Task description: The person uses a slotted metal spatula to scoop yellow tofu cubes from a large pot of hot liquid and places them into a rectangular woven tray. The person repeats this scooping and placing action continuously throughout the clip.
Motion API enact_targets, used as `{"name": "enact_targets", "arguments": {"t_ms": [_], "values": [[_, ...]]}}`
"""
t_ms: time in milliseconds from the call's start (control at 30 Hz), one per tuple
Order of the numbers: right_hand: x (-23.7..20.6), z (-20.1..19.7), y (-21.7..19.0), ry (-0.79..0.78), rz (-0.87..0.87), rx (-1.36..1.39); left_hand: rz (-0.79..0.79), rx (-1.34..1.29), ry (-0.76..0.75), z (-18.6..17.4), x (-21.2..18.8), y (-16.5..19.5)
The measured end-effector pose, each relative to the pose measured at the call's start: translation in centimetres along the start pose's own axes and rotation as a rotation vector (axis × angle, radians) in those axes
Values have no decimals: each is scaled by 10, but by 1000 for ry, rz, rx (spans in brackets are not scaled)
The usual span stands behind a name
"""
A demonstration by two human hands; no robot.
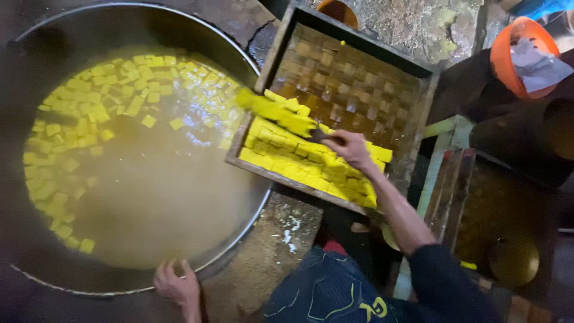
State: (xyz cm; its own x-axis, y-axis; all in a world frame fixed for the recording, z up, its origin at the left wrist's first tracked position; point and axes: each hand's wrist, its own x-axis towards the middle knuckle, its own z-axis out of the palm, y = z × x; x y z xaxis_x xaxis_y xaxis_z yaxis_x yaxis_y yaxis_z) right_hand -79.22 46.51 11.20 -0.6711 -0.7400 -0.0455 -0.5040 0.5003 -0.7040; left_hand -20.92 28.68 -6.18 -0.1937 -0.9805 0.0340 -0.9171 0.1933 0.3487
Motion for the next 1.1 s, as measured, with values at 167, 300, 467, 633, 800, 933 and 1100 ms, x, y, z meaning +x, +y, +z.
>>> {"name": "enact_targets", "arguments": {"t_ms": [167, 300, 467, 633, 800, 933, 1100], "values": [[-40, -106, 79, 107, 132, -272, 135, -122, 56, -7, 30, 61], [-39, -135, 130, 121, 56, -244, 424, -240, 85, -12, 66, 162], [-40, -110, 182, 167, -112, -544, 571, -380, 32, 4, 105, 317], [-50, -85, 203, 242, -252, -535, 780, -507, 9, 58, 134, 448], [-42, -83, 193, 352, -242, -574, 901, -353, -100, 109, 165, 533], [-40, -91, 182, 168, -307, -571, 896, -199, -201, 127, 172, 549], [-69, -134, 179, 307, -227, -601, 1062, -197, -145, 147, 168, 552]]}}
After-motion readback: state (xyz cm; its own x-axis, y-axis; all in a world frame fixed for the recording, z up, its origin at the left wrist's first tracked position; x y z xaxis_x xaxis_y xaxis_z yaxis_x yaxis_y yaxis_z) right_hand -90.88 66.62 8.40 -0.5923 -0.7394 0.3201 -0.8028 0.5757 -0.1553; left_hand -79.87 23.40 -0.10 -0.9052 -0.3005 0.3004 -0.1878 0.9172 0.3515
